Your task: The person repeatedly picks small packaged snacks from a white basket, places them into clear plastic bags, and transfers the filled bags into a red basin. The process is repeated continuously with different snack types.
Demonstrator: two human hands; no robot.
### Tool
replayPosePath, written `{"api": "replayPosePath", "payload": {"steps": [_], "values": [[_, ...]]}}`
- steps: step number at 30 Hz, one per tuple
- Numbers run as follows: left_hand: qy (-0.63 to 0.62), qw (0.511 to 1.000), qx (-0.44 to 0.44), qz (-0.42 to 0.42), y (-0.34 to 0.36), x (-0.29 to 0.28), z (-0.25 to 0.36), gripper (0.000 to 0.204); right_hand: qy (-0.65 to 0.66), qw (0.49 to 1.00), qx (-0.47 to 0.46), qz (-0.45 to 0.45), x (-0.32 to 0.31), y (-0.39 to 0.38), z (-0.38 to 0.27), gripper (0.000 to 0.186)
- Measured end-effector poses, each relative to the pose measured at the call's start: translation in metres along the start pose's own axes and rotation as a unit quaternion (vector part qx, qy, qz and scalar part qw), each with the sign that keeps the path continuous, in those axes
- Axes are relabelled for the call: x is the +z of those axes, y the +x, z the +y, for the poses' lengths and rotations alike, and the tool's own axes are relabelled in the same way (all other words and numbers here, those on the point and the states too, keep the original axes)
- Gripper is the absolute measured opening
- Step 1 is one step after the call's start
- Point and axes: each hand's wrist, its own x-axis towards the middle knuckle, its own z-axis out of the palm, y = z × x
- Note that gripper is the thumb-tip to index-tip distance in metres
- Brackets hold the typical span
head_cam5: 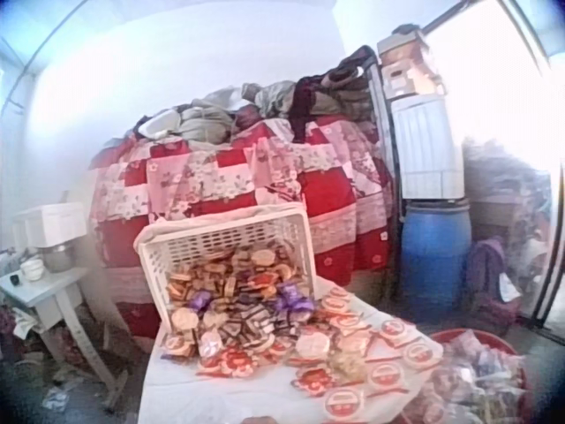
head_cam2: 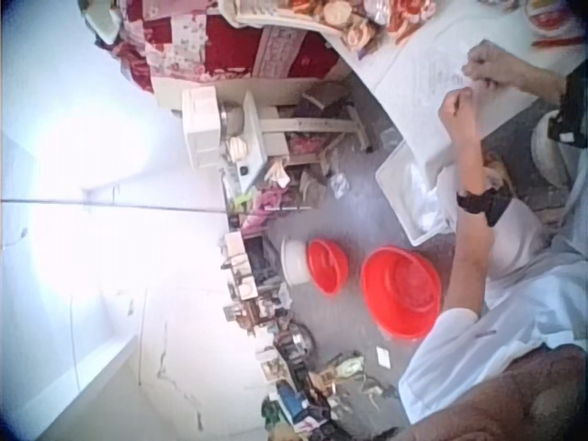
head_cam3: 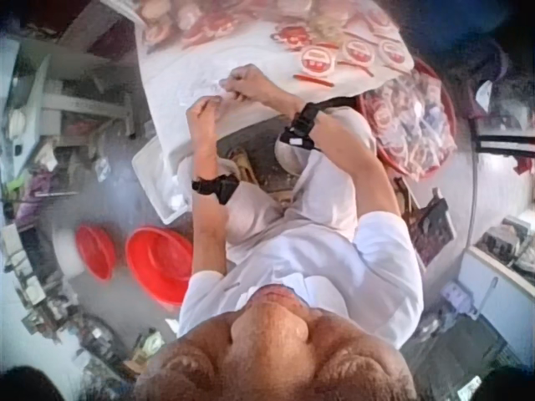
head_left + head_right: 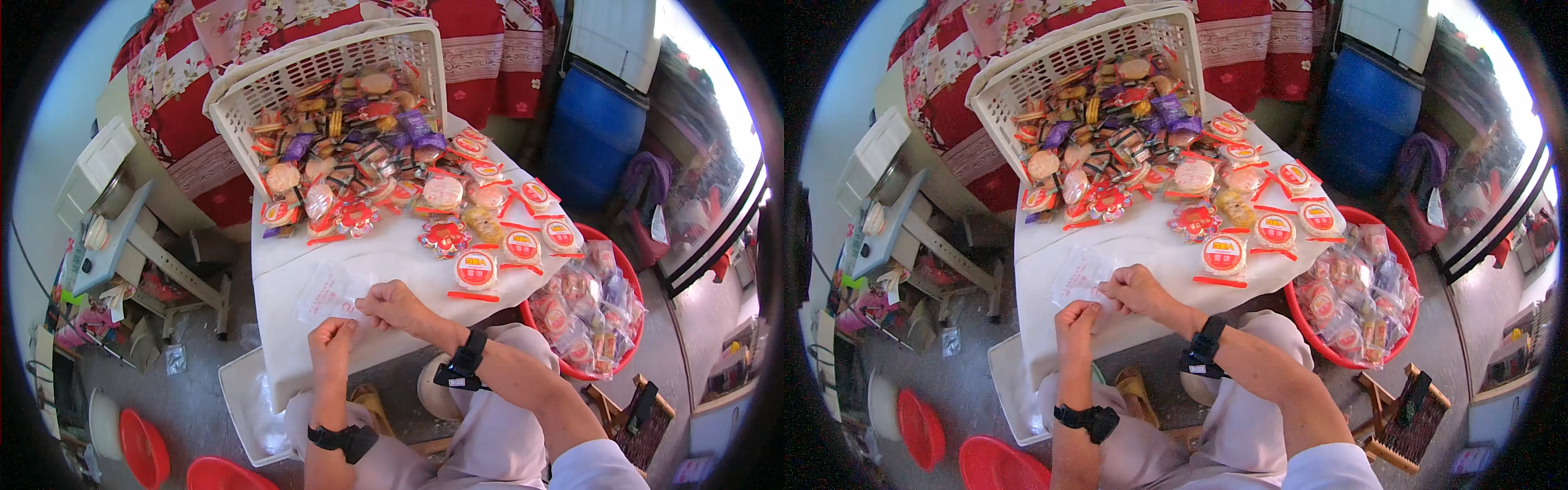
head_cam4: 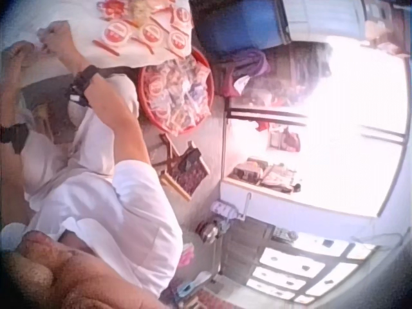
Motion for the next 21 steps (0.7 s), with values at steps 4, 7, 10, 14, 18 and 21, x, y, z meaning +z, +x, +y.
{"api": "replayPosePath", "payload": {"steps": [4, 7, 10, 14, 18, 21], "values": [[-0.051, 0.999, -0.011, 0.001, 0.001, -0.003, 0.0, 0.008, -0.009, 1.0, -0.008, -0.016, -0.001, -0.004, 0.0, 0.033], [-0.169, 0.984, -0.017, 0.06, 0.004, -0.003, 0.0, 0.008, -0.029, 0.998, -0.018, -0.053, -0.004, -0.006, -0.003, 0.032], [-0.223, 0.962, 0.012, 0.155, 0.0, -0.011, 0.007, 0.012, -0.095, 0.993, 0.037, -0.054, -0.007, -0.012, -0.01, 0.03], [0.205, 0.897, 0.339, 0.195, -0.015, 0.004, 0.013, 0.006, -0.343, 0.937, 0.067, 0.013, -0.005, -0.016, -0.017, 0.03], [0.325, 0.854, 0.396, 0.092, -0.022, 0.019, 0.014, 0.011, -0.445, 0.844, -0.146, 0.262, -0.001, -0.005, -0.012, 0.028], [0.373, 0.844, 0.376, 0.087, -0.024, 0.019, 0.013, 0.016, -0.406, 0.854, -0.185, 0.269, -0.01, 0.011, -0.004, 0.023]]}}
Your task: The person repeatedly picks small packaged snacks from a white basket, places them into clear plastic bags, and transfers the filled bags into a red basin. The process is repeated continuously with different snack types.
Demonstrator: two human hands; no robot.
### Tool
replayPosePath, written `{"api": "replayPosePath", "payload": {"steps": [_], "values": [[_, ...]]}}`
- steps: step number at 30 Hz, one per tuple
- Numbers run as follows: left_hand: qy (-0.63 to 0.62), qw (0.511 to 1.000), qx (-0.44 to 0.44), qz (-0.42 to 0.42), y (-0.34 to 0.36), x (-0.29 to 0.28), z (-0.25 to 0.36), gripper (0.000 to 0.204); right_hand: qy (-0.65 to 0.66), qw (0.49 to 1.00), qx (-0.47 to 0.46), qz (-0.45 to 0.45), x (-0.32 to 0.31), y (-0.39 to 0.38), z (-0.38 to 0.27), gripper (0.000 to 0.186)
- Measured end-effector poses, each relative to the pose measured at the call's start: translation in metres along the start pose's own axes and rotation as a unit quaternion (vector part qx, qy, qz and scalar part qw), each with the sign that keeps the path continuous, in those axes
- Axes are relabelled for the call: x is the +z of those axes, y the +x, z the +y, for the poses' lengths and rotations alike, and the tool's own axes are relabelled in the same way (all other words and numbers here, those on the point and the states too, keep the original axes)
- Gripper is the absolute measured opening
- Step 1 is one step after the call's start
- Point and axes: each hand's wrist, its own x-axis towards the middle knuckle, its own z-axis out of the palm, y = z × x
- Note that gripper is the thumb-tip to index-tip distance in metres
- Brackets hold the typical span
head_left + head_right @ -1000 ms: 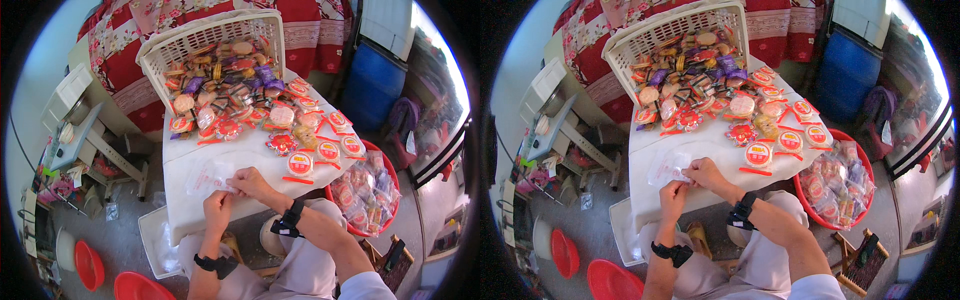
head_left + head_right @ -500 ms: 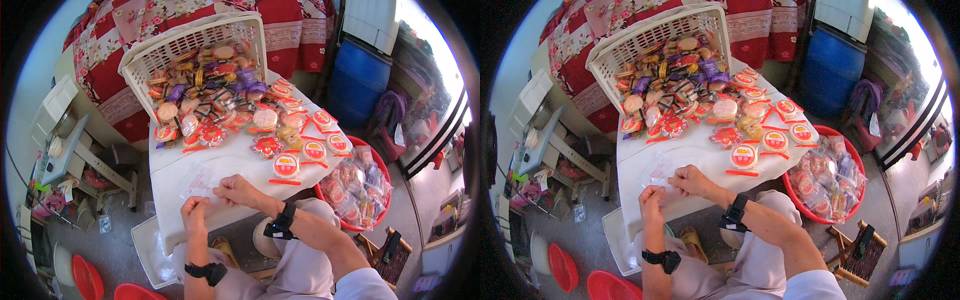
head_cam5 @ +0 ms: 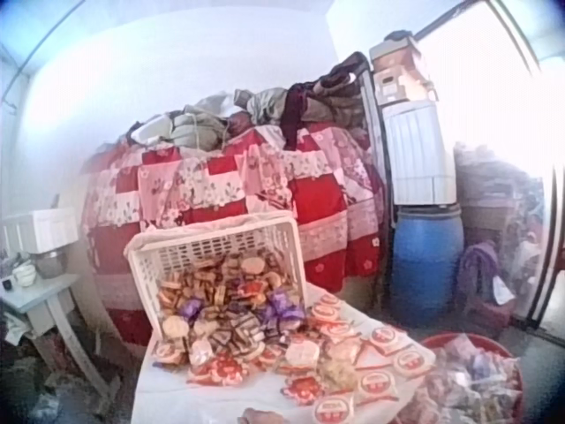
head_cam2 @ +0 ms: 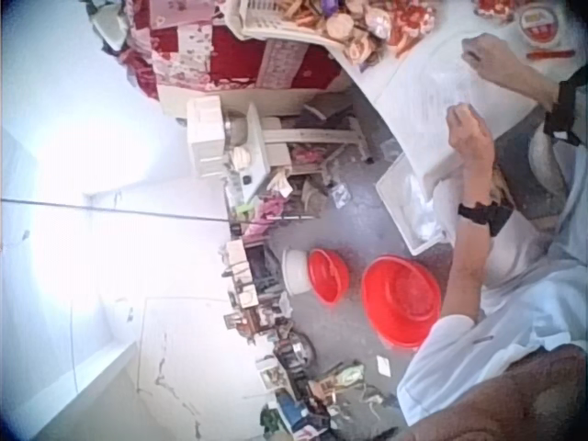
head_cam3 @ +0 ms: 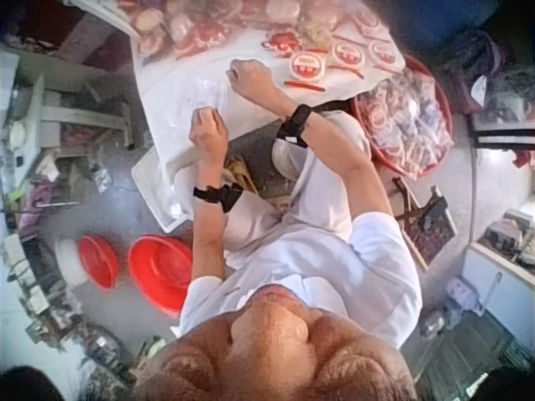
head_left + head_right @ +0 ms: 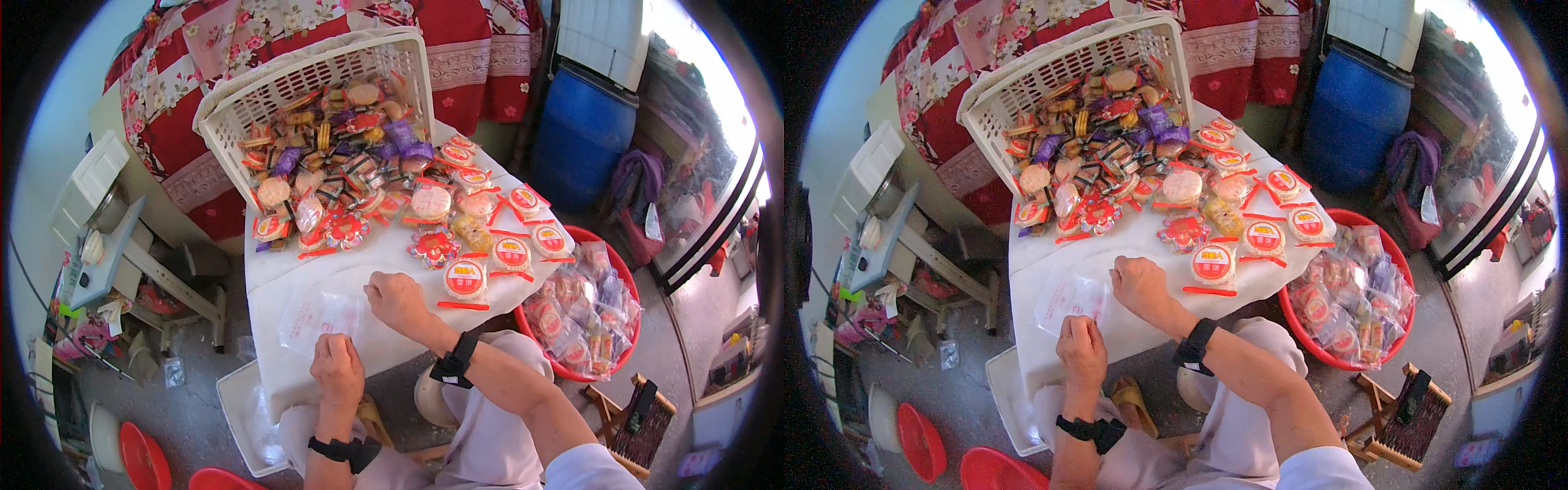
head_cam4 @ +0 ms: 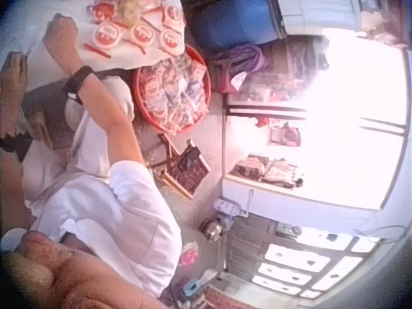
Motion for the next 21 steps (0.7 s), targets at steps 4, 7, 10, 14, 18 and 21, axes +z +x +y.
{"api": "replayPosePath", "payload": {"steps": [4, 7, 10, 14, 18, 21], "values": [[-0.003, 1.0, -0.015, -0.027, -0.003, -0.002, -0.004, 0.021, -0.061, 0.997, -0.015, -0.033, 0.009, 0.004, 0.011, 0.016], [0.022, 0.998, -0.054, -0.019, -0.004, -0.001, -0.009, 0.02, 0.009, 0.998, -0.015, -0.052, 0.012, -0.001, 0.008, 0.015], [0.079, 0.986, -0.074, -0.126, -0.004, -0.003, -0.015, 0.017, -0.015, 0.994, -0.051, -0.091, 0.007, -0.008, 0.004, 0.015], [0.06, 0.987, -0.08, -0.125, -0.003, -0.004, -0.02, 0.016, -0.084, 0.991, -0.056, -0.083, -0.022, -0.006, 0.008, 0.017], [0.05, 0.988, -0.091, -0.114, -0.004, -0.006, -0.022, 0.018, -0.186, 0.979, -0.008, 0.078, -0.098, 0.009, 0.032, 0.028], [0.049, 0.986, -0.106, -0.119, -0.005, -0.005, -0.023, 0.018, -0.254, 0.961, 0.106, 0.0, -0.146, 0.001, 0.041, 0.045]]}}
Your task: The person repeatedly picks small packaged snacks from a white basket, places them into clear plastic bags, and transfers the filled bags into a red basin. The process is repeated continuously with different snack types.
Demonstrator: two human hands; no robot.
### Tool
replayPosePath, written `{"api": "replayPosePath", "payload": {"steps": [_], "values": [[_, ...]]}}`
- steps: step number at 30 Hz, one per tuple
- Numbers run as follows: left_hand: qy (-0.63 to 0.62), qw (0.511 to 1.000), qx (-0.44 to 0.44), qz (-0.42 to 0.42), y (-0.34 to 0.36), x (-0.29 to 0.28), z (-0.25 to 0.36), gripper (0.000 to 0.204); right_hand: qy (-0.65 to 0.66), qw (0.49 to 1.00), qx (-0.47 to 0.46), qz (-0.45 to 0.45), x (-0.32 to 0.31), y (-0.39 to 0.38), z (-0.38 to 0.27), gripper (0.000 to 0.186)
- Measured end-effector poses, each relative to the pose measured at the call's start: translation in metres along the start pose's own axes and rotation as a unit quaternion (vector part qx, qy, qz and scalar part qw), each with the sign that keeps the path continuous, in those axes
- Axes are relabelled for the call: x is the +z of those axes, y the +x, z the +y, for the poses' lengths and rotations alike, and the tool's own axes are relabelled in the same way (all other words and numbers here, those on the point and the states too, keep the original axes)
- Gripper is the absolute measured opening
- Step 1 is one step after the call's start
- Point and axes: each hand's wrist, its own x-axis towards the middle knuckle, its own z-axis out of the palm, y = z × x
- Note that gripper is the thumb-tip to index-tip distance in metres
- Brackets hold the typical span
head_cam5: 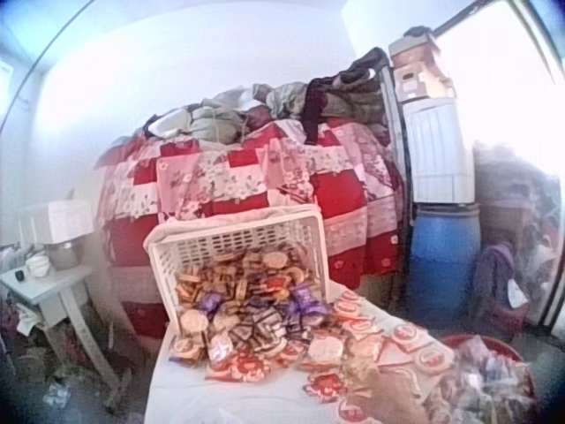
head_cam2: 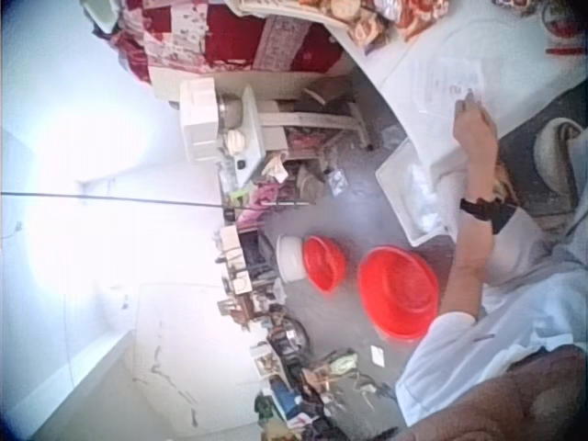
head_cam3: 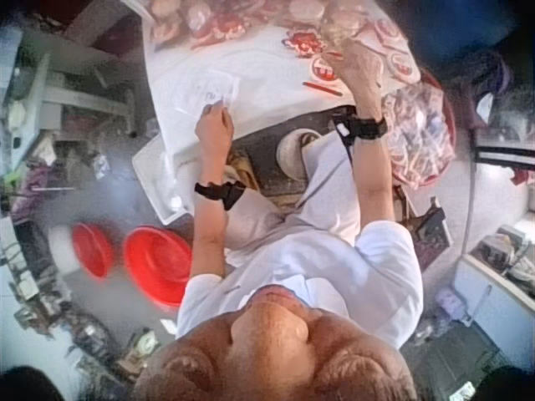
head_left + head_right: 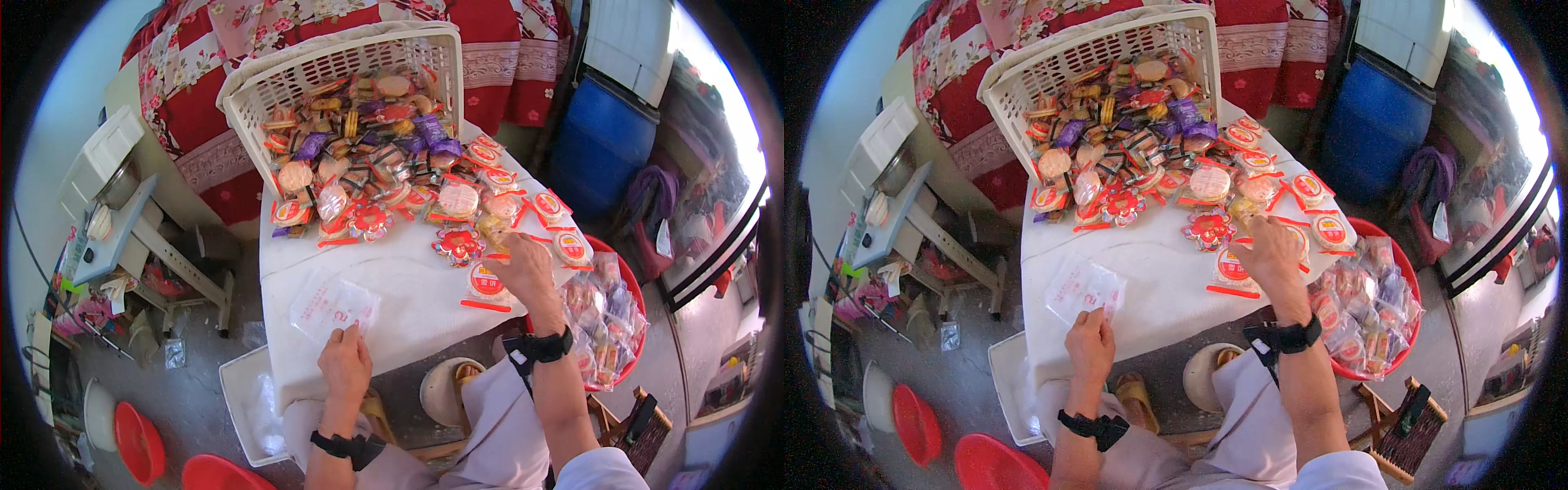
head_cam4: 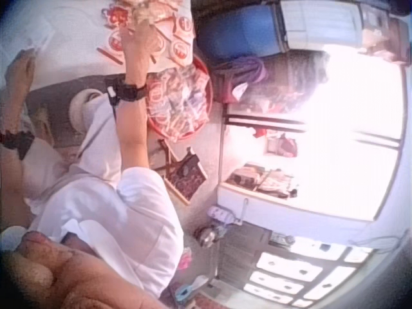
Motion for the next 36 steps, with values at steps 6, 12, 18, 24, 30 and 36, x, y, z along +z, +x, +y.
{"api": "replayPosePath", "payload": {"steps": [6, 12, 18, 24, 30, 36], "values": [[-0.013, 1.0, 0.0, -0.003, 0.001, 0.003, -0.002, 0.018, 0.015, 0.992, 0.003, -0.124, 0.008, -0.009, 0.006, 0.08], [-0.075, 0.996, -0.032, 0.022, 0.002, 0.005, 0.0, 0.017, 0.134, 0.982, -0.096, -0.096, 0.024, 0.0, -0.001, 0.059], [-0.084, 0.995, -0.037, 0.033, 0.001, 0.008, 0.0, 0.019, 0.431, 0.841, 0.013, -0.325, 0.018, -0.008, -0.035, 0.036], [-0.085, 0.995, -0.037, 0.047, 0.001, 0.01, -0.004, 0.016, 0.419, 0.775, 0.008, -0.473, 0.037, -0.04, -0.081, 0.037], [-0.111, 0.988, -0.009, 0.104, 0.006, 0.007, -0.005, 0.014, 0.367, 0.796, -0.003, -0.481, 0.046, -0.038, -0.084, 0.03], [-0.082, 0.991, 0.04, 0.102, 0.002, -0.005, 0.006, 0.024, 0.423, 0.7, 0.04, -0.574, 0.066, -0.031, -0.084, 0.028]]}}
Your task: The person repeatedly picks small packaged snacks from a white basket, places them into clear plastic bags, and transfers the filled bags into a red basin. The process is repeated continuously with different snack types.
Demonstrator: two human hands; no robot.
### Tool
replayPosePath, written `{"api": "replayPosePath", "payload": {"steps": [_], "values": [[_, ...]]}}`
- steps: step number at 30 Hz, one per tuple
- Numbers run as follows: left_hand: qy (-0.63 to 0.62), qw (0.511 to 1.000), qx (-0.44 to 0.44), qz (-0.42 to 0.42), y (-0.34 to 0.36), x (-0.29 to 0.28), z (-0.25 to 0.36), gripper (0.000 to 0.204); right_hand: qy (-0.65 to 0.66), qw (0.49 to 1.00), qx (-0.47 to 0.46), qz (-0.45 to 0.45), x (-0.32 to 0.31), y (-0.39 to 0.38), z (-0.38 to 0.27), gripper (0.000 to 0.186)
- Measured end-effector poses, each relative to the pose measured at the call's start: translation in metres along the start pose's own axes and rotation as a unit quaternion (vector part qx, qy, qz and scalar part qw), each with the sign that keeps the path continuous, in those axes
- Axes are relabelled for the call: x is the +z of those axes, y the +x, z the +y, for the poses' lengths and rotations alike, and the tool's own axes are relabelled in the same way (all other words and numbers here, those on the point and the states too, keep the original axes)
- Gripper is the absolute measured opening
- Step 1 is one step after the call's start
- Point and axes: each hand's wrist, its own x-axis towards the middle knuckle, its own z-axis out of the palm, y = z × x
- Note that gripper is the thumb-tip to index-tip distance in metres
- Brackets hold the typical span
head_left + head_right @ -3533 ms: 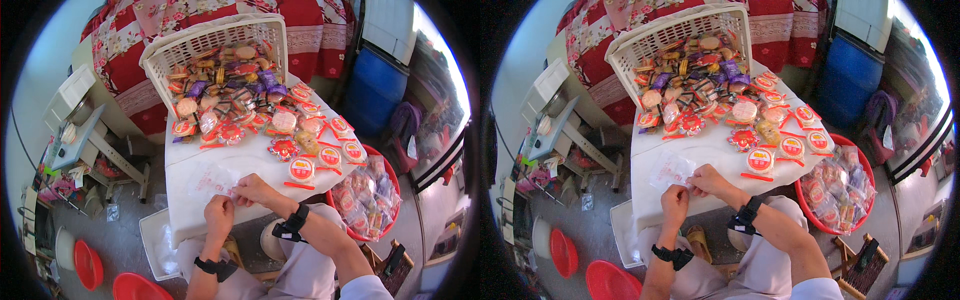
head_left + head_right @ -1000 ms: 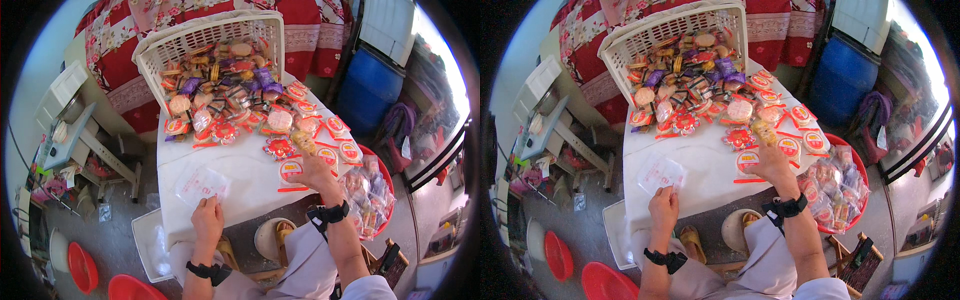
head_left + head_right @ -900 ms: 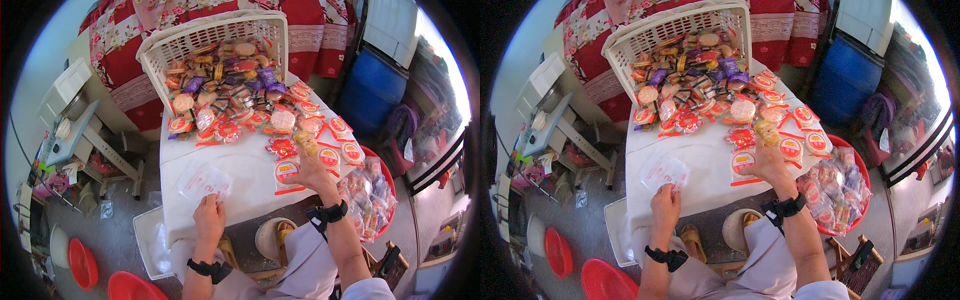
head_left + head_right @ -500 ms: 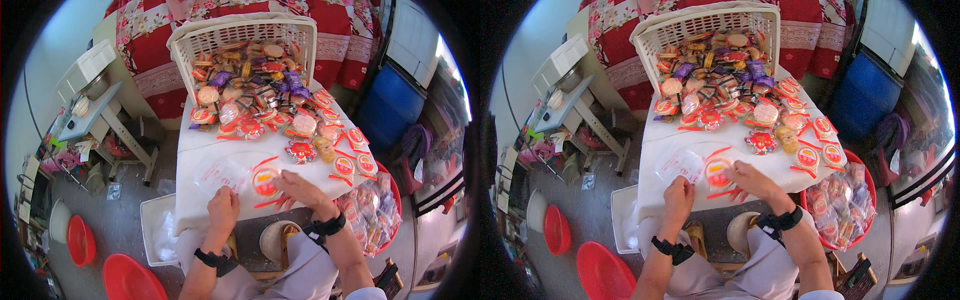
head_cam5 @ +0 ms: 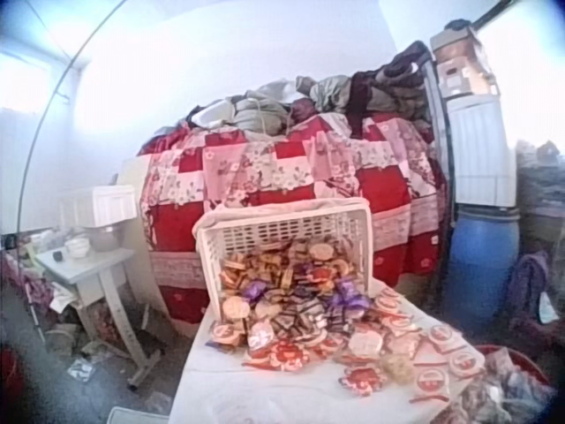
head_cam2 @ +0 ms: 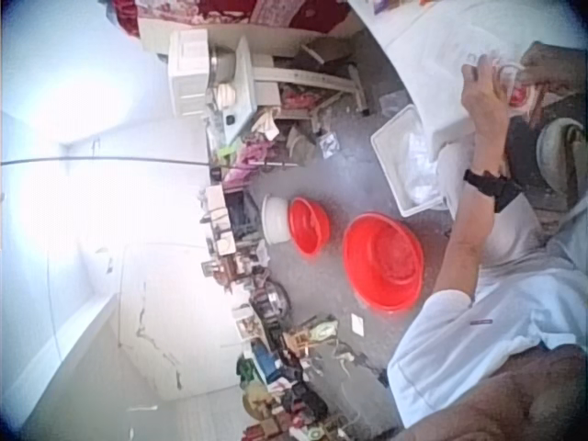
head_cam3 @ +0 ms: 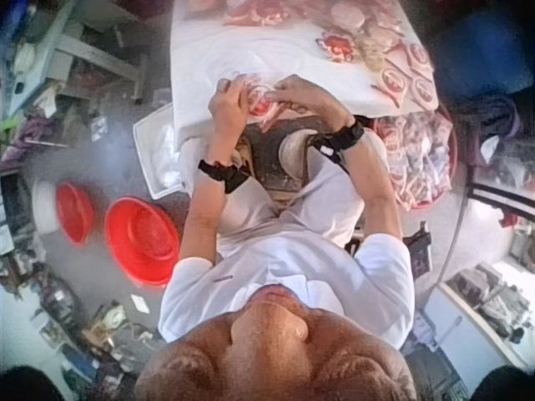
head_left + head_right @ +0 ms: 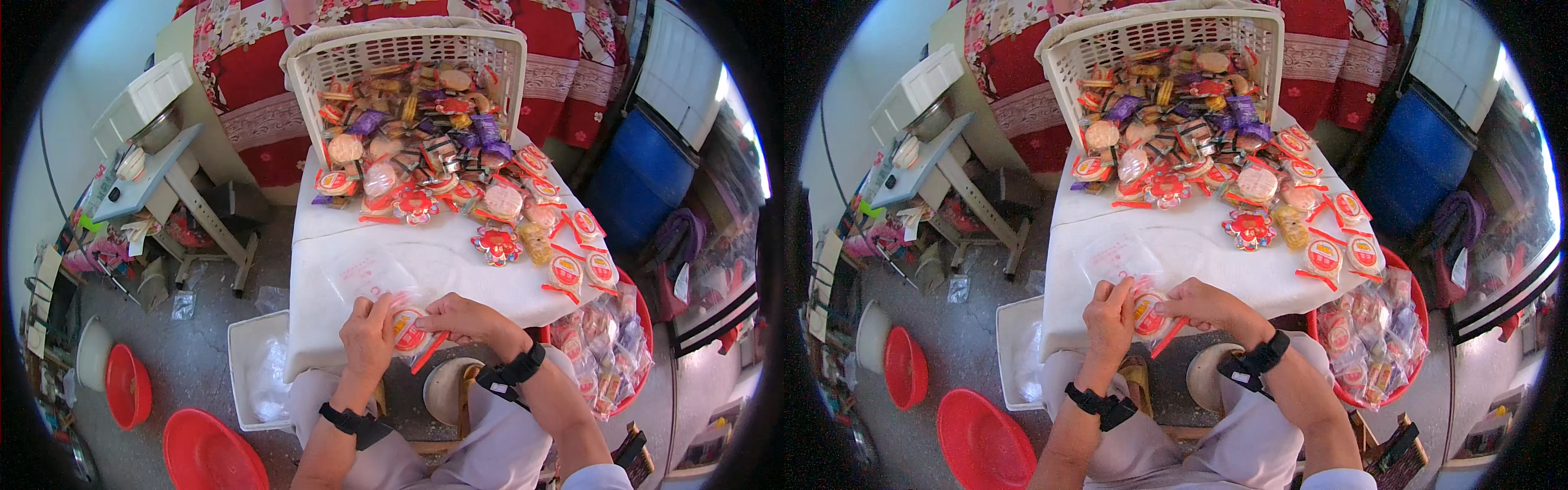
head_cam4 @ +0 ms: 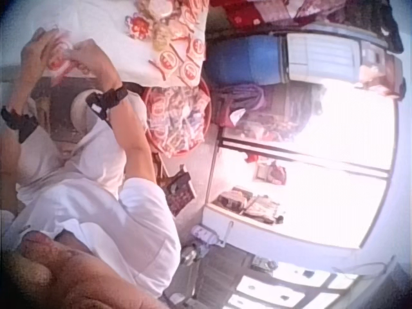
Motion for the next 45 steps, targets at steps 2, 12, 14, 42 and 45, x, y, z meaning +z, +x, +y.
{"api": "replayPosePath", "payload": {"steps": [2, 12, 14, 42, 45], "values": [[-0.002, 1.0, 0.016, 0.004, 0.001, -0.001, 0.002, 0.026, 0.038, 0.998, -0.033, 0.03, 0.002, 0.008, 0.002, 0.028], [0.04, 0.999, -0.024, 0.0, 0.002, -0.002, -0.007, 0.031, 0.198, 0.935, -0.144, 0.256, 0.016, 0.026, 0.019, 0.02], [0.042, 0.999, -0.018, -0.006, 0.001, -0.002, -0.008, 0.031, 0.221, 0.919, -0.169, 0.279, 0.017, 0.031, 0.023, 0.02], [-0.061, 0.996, 0.05, -0.032, 0.003, 0.0, -0.001, 0.03, 0.524, 0.817, -0.239, -0.02, 0.057, 0.059, 0.001, 0.066], [-0.056, 0.997, 0.042, -0.018, 0.003, 0.001, 0.0, 0.031, 0.451, 0.88, -0.148, 0.009, 0.04, 0.047, 0.002, 0.06]]}}
